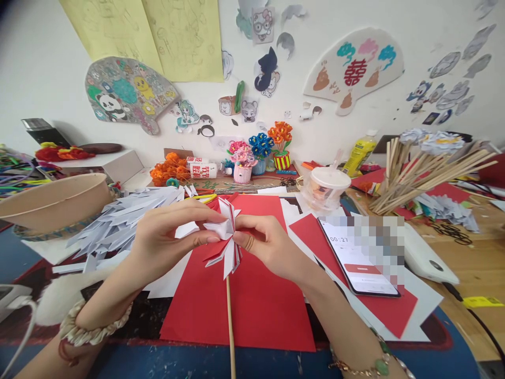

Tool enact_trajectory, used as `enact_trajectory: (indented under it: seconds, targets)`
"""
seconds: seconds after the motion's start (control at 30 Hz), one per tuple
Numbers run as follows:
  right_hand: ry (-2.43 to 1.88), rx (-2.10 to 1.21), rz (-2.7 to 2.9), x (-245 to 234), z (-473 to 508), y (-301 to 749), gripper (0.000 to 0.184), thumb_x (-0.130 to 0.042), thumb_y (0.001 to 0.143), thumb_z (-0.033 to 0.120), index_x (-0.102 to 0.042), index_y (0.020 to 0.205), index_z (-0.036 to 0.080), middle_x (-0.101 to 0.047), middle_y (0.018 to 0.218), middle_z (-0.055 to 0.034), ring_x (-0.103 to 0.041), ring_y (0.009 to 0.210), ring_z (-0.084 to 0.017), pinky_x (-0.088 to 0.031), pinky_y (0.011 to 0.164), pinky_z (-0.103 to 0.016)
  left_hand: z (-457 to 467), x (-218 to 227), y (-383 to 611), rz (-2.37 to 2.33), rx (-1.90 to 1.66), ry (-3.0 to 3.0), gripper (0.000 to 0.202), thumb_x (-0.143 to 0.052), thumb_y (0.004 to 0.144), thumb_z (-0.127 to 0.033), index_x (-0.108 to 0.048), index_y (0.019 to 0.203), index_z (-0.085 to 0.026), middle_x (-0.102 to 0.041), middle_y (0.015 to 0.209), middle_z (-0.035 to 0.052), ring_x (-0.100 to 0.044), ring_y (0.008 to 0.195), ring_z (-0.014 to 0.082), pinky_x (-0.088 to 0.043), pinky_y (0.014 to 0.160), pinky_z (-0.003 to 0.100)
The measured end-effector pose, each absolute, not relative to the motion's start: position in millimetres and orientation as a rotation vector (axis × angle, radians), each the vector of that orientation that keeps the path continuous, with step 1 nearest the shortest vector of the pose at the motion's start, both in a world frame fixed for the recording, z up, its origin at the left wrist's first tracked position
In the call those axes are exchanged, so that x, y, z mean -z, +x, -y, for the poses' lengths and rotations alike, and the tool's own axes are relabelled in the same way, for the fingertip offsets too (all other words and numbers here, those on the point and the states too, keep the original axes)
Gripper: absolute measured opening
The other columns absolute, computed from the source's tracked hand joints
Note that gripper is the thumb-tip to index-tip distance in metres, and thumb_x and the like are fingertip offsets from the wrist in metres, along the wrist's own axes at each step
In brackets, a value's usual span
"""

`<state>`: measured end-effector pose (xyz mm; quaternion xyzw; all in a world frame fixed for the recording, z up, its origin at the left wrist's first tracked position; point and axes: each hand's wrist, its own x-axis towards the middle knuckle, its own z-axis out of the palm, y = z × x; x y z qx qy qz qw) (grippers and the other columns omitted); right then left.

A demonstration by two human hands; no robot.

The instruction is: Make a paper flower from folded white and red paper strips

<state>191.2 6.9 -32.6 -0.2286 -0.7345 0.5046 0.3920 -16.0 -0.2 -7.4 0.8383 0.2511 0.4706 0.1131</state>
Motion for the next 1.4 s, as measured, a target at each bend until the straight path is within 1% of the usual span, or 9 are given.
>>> enact_trajectory:
  seconds: [0.23, 0.43, 0.57, 0.67, 0.8, 0.93, 1.17, 1.3, 1.4]
  targets:
    - [-0.600, -1.292, 1.847, 34, -6, 191, 0.023, -0.058, 0.096, 0.036, -0.074, 0.109, 0.026, -0.075, 0.101, -0.0030, -0.068, 0.094, -0.020, -0.054, 0.087, -0.033, 4, 11, -12, -0.754, -1.476, 2.421, 0.013, -0.077, 0.079, -0.021, -0.074, 0.092, -0.021, -0.074, 0.077, 0.0012, -0.066, 0.067, 0.0124, -0.051, 0.064, 0.023]
    - [-0.616, -1.229, 1.814, 36, -9, 196, 0.024, -0.059, 0.095, 0.037, -0.073, 0.112, 0.027, -0.075, 0.103, -0.0042, -0.067, 0.096, -0.022, -0.054, 0.086, -0.035, 1, 7, -11, -0.792, -1.419, 2.254, 0.011, -0.074, 0.082, -0.021, -0.076, 0.093, -0.021, -0.077, 0.083, 0.0027, -0.069, 0.072, 0.0139, -0.051, 0.067, 0.024]
    - [-0.639, -1.131, 1.747, 36, -13, 200, 0.023, -0.059, 0.096, 0.034, -0.072, 0.114, 0.029, -0.071, 0.117, -0.0045, -0.062, 0.112, -0.024, -0.047, 0.099, -0.041, -8, -6, -1, -0.823, -1.340, 2.169, 0.011, -0.076, 0.079, -0.021, -0.077, 0.091, -0.020, -0.078, 0.089, 0.0040, -0.068, 0.074, 0.0154, -0.052, 0.066, 0.026]
    - [-0.668, -0.986, 1.697, 37, -18, 202, 0.022, -0.060, 0.095, 0.033, -0.072, 0.114, 0.031, -0.068, 0.120, -0.0042, -0.057, 0.119, -0.025, -0.040, 0.107, -0.045, -18, -14, 9, -0.821, -1.318, 2.202, 0.011, -0.075, 0.081, -0.020, -0.077, 0.092, -0.020, -0.078, 0.092, 0.0044, -0.069, 0.078, 0.0162, -0.053, 0.070, 0.028]
    - [-0.726, -0.860, 1.655, 41, -24, 205, 0.017, -0.065, 0.091, 0.033, -0.074, 0.105, 0.030, -0.068, 0.110, -0.0052, -0.060, 0.108, -0.025, -0.043, 0.103, -0.047, -28, -17, 14, -0.763, -1.321, 2.201, 0.010, -0.071, 0.084, -0.019, -0.077, 0.092, -0.021, -0.078, 0.092, 0.0040, -0.069, 0.079, 0.0160, -0.052, 0.068, 0.028]
    - [-0.786, -0.840, 1.660, 44, -26, 205, 0.013, -0.068, 0.089, 0.034, -0.074, 0.097, 0.027, -0.068, 0.098, -0.0049, -0.062, 0.100, -0.024, -0.047, 0.099, -0.046, -33, -11, 12, -0.709, -1.304, 2.080, 0.009, -0.071, 0.084, -0.023, -0.076, 0.090, -0.019, -0.077, 0.093, 0.0059, -0.070, 0.083, 0.0165, -0.054, 0.069, 0.026]
    - [-0.777, -0.796, 1.644, 45, -26, 201, 0.019, -0.072, 0.085, 0.035, -0.073, 0.102, 0.026, -0.071, 0.108, -0.0053, -0.064, 0.104, -0.025, -0.049, 0.098, -0.043, -33, -4, 7, -0.784, -1.262, 1.958, 0.015, -0.070, 0.085, -0.024, -0.074, 0.098, -0.017, -0.076, 0.099, 0.0068, -0.069, 0.084, 0.0157, -0.053, 0.069, 0.025]
    - [-0.789, -0.785, 1.710, 46, -26, 199, 0.025, -0.072, 0.085, 0.037, -0.071, 0.106, 0.024, -0.071, 0.114, -0.0074, -0.063, 0.110, -0.028, -0.049, 0.098, -0.046, -30, -4, 2, -0.828, -1.258, 1.915, 0.013, -0.070, 0.085, -0.026, -0.074, 0.094, -0.017, -0.075, 0.096, 0.0066, -0.067, 0.082, 0.0162, -0.052, 0.068, 0.026]
    - [-0.808, -0.740, 1.742, 47, -25, 198, 0.024, -0.072, 0.085, 0.037, -0.071, 0.104, 0.023, -0.070, 0.113, -0.0086, -0.063, 0.111, -0.029, -0.048, 0.098, -0.047, -27, -6, -3, -0.870, -1.260, 1.911, 0.015, -0.067, 0.087, -0.031, -0.074, 0.089, -0.017, -0.075, 0.092, 0.0061, -0.067, 0.082, 0.0166, -0.052, 0.069, 0.026]
